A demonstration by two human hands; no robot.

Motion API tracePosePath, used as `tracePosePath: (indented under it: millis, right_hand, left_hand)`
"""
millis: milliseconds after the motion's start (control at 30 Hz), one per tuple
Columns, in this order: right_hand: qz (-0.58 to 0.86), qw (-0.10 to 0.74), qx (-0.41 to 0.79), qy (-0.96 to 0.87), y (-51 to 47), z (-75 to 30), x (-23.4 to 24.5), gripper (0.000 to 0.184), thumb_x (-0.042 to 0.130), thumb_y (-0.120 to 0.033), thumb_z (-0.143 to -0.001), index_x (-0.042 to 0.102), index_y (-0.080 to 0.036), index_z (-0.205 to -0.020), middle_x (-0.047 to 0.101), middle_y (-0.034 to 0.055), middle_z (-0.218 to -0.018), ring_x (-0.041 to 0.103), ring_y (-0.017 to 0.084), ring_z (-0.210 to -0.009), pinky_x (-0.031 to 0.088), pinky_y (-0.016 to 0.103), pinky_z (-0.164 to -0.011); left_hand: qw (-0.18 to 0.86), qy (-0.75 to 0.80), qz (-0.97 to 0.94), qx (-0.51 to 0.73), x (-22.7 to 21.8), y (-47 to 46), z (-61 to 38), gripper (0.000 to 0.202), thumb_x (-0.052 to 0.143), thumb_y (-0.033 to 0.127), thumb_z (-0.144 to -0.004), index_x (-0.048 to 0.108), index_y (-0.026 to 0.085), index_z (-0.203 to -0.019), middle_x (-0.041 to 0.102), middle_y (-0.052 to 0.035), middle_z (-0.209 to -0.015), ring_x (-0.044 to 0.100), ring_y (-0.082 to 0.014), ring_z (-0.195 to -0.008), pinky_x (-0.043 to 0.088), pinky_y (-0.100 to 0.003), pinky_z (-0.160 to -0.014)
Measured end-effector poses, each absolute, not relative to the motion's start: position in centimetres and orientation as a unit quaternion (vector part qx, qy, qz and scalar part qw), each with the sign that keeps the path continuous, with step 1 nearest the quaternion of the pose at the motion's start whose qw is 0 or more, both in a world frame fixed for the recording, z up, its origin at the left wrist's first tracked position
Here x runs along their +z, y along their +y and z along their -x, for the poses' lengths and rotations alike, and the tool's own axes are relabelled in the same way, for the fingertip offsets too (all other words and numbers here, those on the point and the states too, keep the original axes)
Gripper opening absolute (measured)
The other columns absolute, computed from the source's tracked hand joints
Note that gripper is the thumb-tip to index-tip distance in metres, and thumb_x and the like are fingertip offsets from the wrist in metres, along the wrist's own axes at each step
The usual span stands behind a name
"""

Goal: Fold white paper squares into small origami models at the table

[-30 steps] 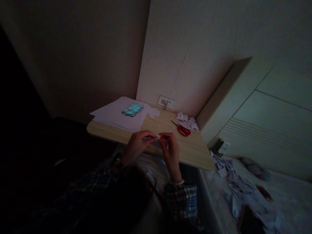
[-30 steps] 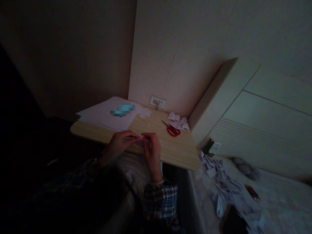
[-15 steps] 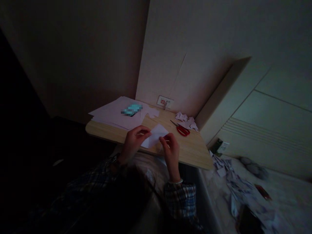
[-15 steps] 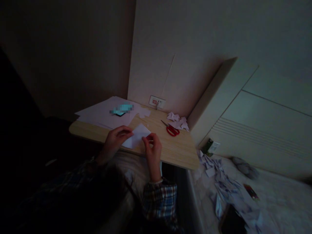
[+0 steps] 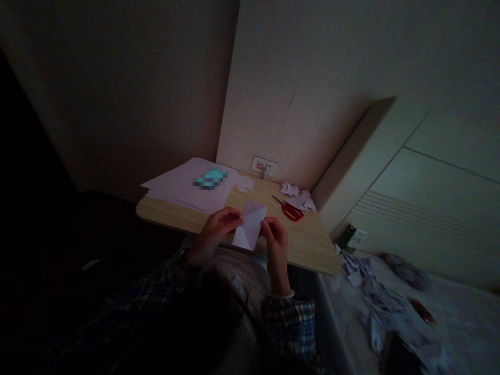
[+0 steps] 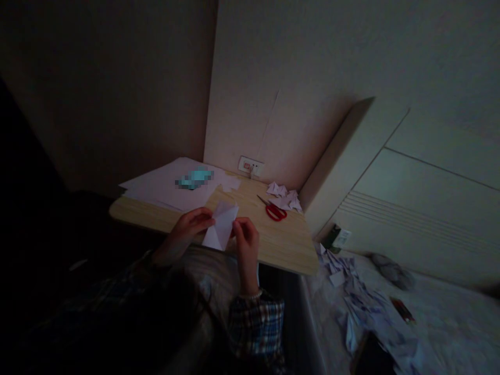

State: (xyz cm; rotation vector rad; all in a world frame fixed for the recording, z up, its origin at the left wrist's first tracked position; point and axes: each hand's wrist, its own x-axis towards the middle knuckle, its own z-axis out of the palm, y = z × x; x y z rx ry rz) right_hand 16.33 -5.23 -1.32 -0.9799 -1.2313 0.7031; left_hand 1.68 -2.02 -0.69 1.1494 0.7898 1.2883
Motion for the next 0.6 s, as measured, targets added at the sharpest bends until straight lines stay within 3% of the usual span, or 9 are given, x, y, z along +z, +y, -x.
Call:
tracePosePath:
  millis: [267, 433, 600]
  right_hand:
    - [0.414, 0.637, 0.354, -0.546, -5.0, -15.9, -1.5, 0.02, 0.06, -0.036, -0.079, 0.056, -0.019, -0.069, 0.052, -0.0043, -0.061, 0.049, 0.011, -0.059, 0.042, 0.023, -0.058]
    - [0.419, 0.628, 0.341, -0.561, -4.9, -15.7, -1.5, 0.018, 0.06, -0.036, -0.078, 0.057, -0.02, -0.07, 0.054, -0.0044, -0.059, 0.051, 0.011, -0.056, 0.043, 0.023, -0.055]
    - [0.437, 0.622, 0.317, -0.568, -4.9, -15.8, -1.7, 0.014, 0.059, -0.033, -0.08, 0.059, -0.019, -0.076, 0.058, -0.0031, -0.065, 0.055, 0.012, -0.06, 0.045, 0.024, -0.059]
  left_hand:
    - [0.501, 0.343, -0.546, 0.578, -1.1, -1.4, -1.6, 0.031, 0.072, 0.028, -0.062, 0.058, 0.017, -0.087, 0.065, -0.0021, -0.087, 0.063, -0.0159, -0.082, 0.05, -0.025, -0.072]
    - [0.449, 0.343, -0.629, 0.535, -1.6, -1.4, -1.6, 0.022, 0.063, 0.03, -0.074, 0.063, 0.017, -0.092, 0.069, -0.0059, -0.097, 0.067, -0.0173, -0.08, 0.052, -0.028, -0.074]
    - [0.463, 0.29, -0.661, 0.515, -1.9, -1.7, -2.1, 0.039, 0.067, 0.03, -0.073, 0.059, 0.016, -0.109, 0.065, -0.011, -0.116, 0.064, -0.0223, -0.103, 0.05, -0.034, -0.091]
